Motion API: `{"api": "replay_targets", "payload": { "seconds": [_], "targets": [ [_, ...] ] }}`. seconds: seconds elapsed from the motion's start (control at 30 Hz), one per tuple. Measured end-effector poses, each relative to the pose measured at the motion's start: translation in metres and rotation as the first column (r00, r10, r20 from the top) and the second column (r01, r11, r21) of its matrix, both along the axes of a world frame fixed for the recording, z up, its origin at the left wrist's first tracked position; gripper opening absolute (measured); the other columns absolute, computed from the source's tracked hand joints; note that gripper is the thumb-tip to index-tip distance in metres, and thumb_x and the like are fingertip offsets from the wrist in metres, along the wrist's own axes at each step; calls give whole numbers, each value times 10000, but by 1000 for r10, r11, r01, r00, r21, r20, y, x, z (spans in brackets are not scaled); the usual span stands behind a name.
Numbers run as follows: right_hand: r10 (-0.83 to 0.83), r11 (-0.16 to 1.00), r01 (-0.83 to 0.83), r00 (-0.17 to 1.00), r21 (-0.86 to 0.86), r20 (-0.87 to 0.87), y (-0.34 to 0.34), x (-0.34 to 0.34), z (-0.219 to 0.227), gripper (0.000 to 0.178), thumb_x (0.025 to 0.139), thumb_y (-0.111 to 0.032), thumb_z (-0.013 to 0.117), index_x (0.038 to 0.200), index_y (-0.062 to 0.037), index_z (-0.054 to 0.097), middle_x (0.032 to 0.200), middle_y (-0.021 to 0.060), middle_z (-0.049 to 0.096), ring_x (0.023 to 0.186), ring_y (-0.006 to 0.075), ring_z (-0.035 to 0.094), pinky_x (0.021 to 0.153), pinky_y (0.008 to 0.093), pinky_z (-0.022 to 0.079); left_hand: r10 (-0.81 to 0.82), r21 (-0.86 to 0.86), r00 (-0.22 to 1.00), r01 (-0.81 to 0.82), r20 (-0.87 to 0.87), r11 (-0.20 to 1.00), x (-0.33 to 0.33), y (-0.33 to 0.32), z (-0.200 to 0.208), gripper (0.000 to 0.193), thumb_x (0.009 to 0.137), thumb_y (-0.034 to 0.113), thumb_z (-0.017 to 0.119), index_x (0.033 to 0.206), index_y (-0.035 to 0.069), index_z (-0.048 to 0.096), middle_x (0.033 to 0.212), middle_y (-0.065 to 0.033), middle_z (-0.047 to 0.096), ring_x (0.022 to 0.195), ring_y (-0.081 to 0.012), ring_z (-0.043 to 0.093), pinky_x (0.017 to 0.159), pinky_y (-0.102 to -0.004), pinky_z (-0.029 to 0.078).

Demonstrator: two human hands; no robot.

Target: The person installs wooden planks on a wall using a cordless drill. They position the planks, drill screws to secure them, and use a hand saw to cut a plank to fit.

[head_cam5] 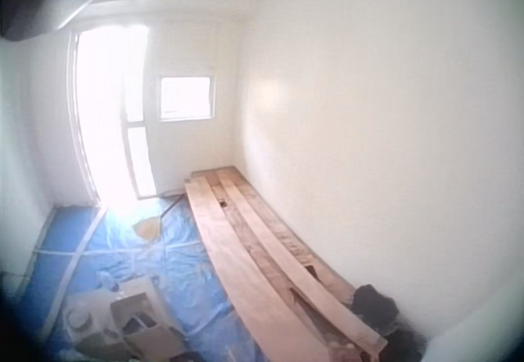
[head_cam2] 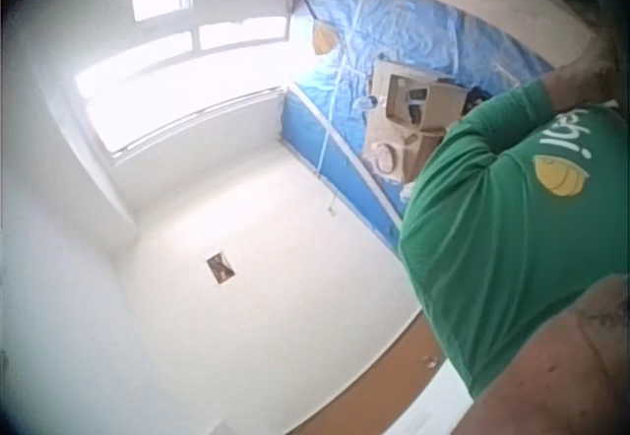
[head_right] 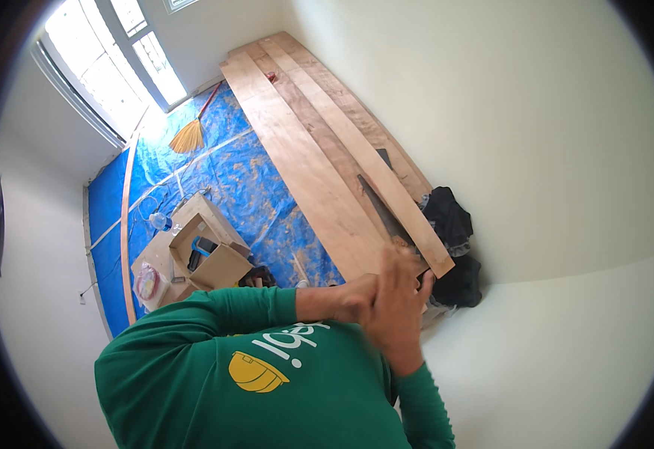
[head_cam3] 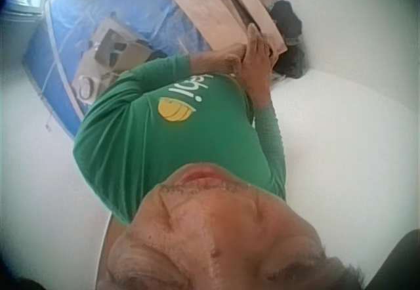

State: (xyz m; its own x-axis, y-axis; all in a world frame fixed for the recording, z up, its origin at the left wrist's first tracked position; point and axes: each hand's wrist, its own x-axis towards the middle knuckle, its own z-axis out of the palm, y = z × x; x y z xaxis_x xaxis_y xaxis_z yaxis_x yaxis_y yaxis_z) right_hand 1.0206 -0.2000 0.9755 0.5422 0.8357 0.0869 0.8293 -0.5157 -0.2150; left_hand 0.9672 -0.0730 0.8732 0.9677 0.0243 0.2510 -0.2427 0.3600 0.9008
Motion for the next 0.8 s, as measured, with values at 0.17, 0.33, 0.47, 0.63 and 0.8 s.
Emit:
{"api": "replay_targets", "payload": {
  "seconds": [0.17,0.33,0.47,0.63,0.8],
  "targets": [
    [-455,831,461,885,312,-97,0,8,4,970,1096,-773,336,1713,-26,334,1705,213,455,1619,414,386,1250,751,244,-493,-669,754,96,-434,737,-15,-8,17,400,1167,312,518,1489,80,567,1280,-55,644,1241,-208,630,1073,-412,533],
    [-58,995,59,998,80,-24,2,-20,0,955,1102,-766,308,1717,-35,344,1690,211,466,1618,395,391,1248,753,237,87,-136,996,-83,21,987,-21,-8,13,294,1215,316,452,1397,146,608,1035,19,601,963,-119,582,896,-340,524],
    [-295,945,308,949,114,-112,3,-3,-8,940,1100,-747,391,1727,-50,308,1667,244,465,1599,408,413,1248,759,233,-621,-758,782,435,51,486,-17,-1,-2,372,1204,291,470,1526,125,552,1325,-61,632,1241,-193,621,1062,-394,531],
    [-267,956,271,962,114,-48,0,-14,-6,904,1117,-713,393,1720,-44,323,1687,214,471,1591,419,427,1261,757,212,-369,-239,805,287,-464,927,-21,1,-8,444,1176,236,503,1596,91,504,1523,-107,601,1415,-241,599,1180,-415,513],
    [-123,987,119,992,111,32,1,-21,-22,854,1111,-607,506,1725,-44,320,1693,188,478,1584,419,438,1261,752,216,-537,-686,768,181,-348,705,-21,-2,0,455,1153,295,570,1561,97,529,1469,-73,637,1354,-225,637,1151,-410,541]
  ]
}}
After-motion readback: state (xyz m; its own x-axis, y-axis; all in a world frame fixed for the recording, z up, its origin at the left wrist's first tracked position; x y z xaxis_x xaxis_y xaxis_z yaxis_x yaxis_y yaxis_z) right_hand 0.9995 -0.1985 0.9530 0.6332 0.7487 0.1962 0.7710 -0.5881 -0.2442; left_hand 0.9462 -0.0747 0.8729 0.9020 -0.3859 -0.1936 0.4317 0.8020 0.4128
